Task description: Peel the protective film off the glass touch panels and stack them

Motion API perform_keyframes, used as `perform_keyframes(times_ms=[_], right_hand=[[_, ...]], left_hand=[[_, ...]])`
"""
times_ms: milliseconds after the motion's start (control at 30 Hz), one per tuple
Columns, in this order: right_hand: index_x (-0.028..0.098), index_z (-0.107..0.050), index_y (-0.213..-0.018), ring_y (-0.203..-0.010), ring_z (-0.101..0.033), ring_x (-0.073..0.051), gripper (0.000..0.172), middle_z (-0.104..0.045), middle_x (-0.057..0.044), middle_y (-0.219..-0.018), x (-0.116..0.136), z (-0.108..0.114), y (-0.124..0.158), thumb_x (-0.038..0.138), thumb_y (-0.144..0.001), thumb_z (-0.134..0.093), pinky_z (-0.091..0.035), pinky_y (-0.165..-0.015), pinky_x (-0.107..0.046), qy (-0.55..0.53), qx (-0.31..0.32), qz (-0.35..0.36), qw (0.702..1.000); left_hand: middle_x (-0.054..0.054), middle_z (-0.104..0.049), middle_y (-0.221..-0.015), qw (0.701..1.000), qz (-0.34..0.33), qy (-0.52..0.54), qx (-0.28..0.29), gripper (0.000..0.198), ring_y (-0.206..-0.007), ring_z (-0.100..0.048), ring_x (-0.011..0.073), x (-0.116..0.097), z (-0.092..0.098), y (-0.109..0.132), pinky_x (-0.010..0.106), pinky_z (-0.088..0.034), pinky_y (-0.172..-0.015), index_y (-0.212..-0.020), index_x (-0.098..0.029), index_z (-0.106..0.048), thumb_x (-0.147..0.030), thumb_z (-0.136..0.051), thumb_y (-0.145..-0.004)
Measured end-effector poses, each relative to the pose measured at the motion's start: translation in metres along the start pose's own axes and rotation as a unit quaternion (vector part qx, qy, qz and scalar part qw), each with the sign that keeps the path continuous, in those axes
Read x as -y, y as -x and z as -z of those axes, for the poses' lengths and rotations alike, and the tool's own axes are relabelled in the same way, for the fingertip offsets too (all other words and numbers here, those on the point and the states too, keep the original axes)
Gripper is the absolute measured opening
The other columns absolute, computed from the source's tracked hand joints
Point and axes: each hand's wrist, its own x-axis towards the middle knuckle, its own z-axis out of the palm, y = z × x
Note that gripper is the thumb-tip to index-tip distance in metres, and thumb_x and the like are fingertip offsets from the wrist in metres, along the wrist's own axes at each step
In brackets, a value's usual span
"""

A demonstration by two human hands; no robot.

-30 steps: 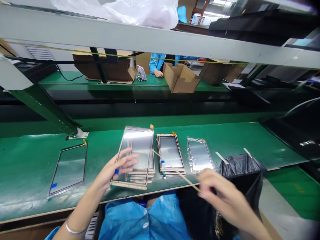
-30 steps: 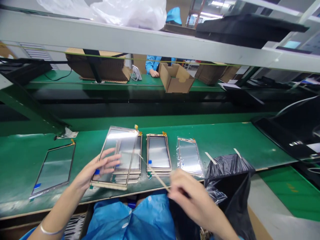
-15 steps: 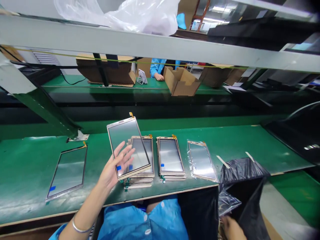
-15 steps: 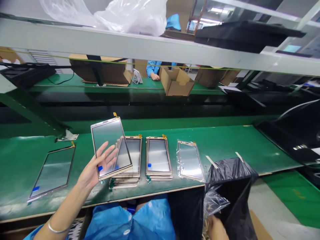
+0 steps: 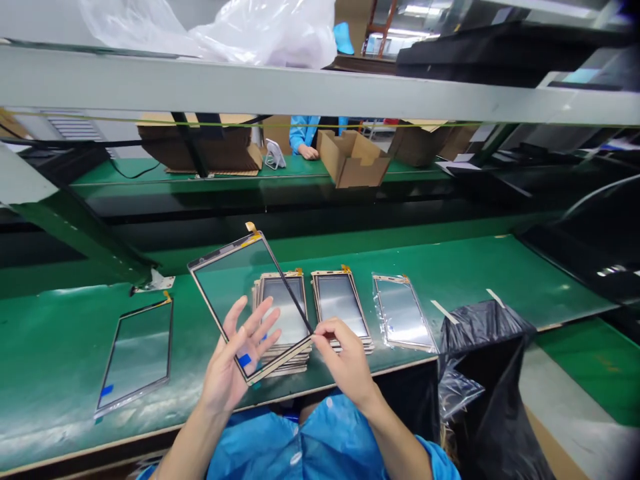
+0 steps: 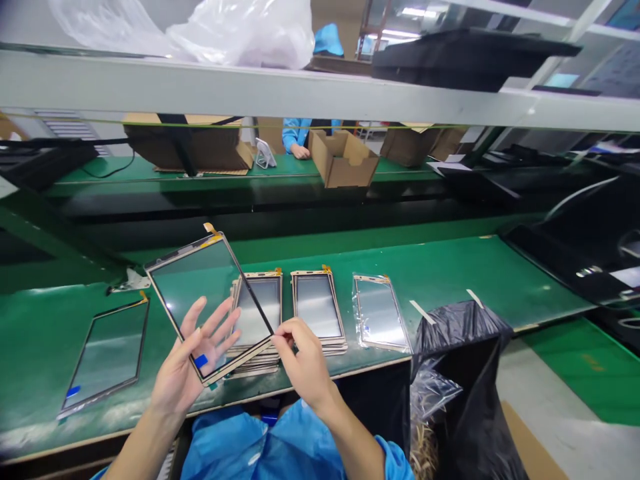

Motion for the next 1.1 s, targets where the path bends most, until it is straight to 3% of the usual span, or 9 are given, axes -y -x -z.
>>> perform_keyframes(times_ms=[233, 400, 467, 600, 733, 800, 900, 967, 1100], right_hand=[[0.02, -0.049, -0.081, -0.079, -0.051, -0.017, 0.015, -0.051, -0.005, -0.082, 0.011, 0.01, 0.003, 0.016, -0.092, -0.041, -0.043, -0.068, -0.031, 0.079, 0.044, 0.07, 0.993], [0.022, -0.041, -0.084, -0.066, -0.059, -0.012, 0.014, -0.06, -0.005, -0.092, 0.04, 0.001, -0.024, 0.029, -0.096, -0.039, -0.048, -0.055, -0.025, -0.19, 0.26, -0.036, 0.946], [0.023, -0.038, -0.082, -0.068, -0.064, -0.013, 0.018, -0.065, -0.006, -0.097, 0.046, -0.003, -0.05, 0.034, -0.096, -0.04, -0.051, -0.054, -0.026, -0.272, 0.256, -0.064, 0.925], [0.023, -0.039, -0.083, -0.104, -0.062, -0.021, 0.017, -0.063, -0.008, -0.111, 0.036, 0.014, -0.095, 0.034, -0.094, -0.046, -0.052, -0.084, -0.044, -0.165, -0.158, 0.105, 0.968], [0.023, -0.039, -0.085, -0.121, -0.051, -0.023, 0.016, -0.062, -0.011, -0.116, 0.0, 0.044, -0.086, 0.033, -0.092, -0.05, -0.039, -0.101, -0.054, 0.021, -0.489, 0.237, 0.839], [0.022, -0.042, -0.085, -0.104, -0.063, -0.023, 0.014, -0.068, -0.008, -0.098, -0.017, 0.044, -0.057, 0.03, -0.091, -0.052, -0.047, -0.092, -0.05, 0.021, -0.451, 0.175, 0.875], [0.02, -0.05, -0.083, -0.071, -0.068, -0.018, 0.009, -0.068, -0.002, -0.074, -0.031, 0.02, -0.003, 0.025, -0.09, -0.053, -0.055, -0.066, -0.033, -0.053, -0.222, -0.012, 0.973], [0.019, -0.055, -0.083, -0.064, -0.066, -0.016, 0.009, -0.067, 0.0, -0.068, -0.032, 0.0, 0.023, 0.024, -0.09, -0.053, -0.054, -0.06, -0.028, -0.099, -0.113, -0.092, 0.984], [0.02, -0.06, -0.09, -0.066, -0.063, -0.014, 0.006, -0.063, 0.0, -0.07, -0.029, -0.016, 0.038, 0.022, -0.086, -0.057, -0.052, -0.065, -0.027, -0.11, -0.09, -0.11, 0.984]], left_hand=[[0.005, -0.051, -0.14, 0.999, -0.01, -0.027, -0.02, 0.044, -0.126, -0.048, 0.0291, 0.004, -0.003, -0.006, 0.043, -0.045, -0.098, -0.131, -0.034, -0.048, -0.028, -0.057, -0.088], [0.009, -0.063, -0.126, 0.992, 0.121, 0.004, 0.028, 0.042, -0.111, -0.061, 0.0304, 0.027, 0.006, -0.01, 0.04, -0.053, -0.086, -0.127, -0.026, -0.055, -0.03, -0.062, -0.085], [0.011, -0.068, -0.117, 0.985, 0.161, 0.041, 0.049, 0.044, -0.1, -0.067, 0.0289, 0.041, 0.01, -0.009, 0.034, -0.057, -0.074, -0.121, -0.023, -0.06, -0.044, -0.063, -0.083], [0.013, -0.07, -0.112, 0.981, 0.147, 0.093, 0.09, 0.064, -0.093, -0.069, 0.0288, 0.053, 0.016, -0.003, 0.03, -0.059, -0.063, -0.114, -0.021, -0.064, -0.068, -0.059, -0.071], [0.01, -0.067, -0.119, 0.997, 0.074, 0.021, 0.016, 0.048, -0.101, -0.067, 0.0266, 0.035, 0.02, -0.002, 0.029, -0.058, -0.074, -0.122, -0.025, -0.058, -0.035, -0.072, -0.077], [0.009, -0.065, -0.122, 0.999, 0.038, 0.006, -0.022, 0.049, -0.105, -0.065, 0.0259, 0.023, 0.02, -0.003, 0.029, -0.057, -0.079, -0.125, -0.027, -0.055, -0.024, -0.071, -0.078], [0.006, -0.065, -0.122, 0.999, -0.01, 0.009, -0.034, 0.047, -0.109, -0.063, 0.025, 0.013, 0.015, -0.006, 0.03, -0.055, -0.082, -0.125, -0.032, -0.055, -0.023, -0.067, -0.081], [0.004, -0.066, -0.122, 0.999, -0.028, 0.003, -0.032, 0.044, -0.11, -0.062, 0.024, 0.011, 0.011, -0.006, 0.029, -0.055, -0.083, -0.124, -0.034, -0.056, -0.023, -0.066, -0.083], [0.003, -0.067, -0.12, 0.998, -0.05, -0.019, -0.026, 0.04, -0.108, -0.063, 0.023, 0.015, 0.004, -0.003, 0.029, -0.055, -0.083, -0.121, -0.036, -0.058, -0.025, -0.065, -0.084]])
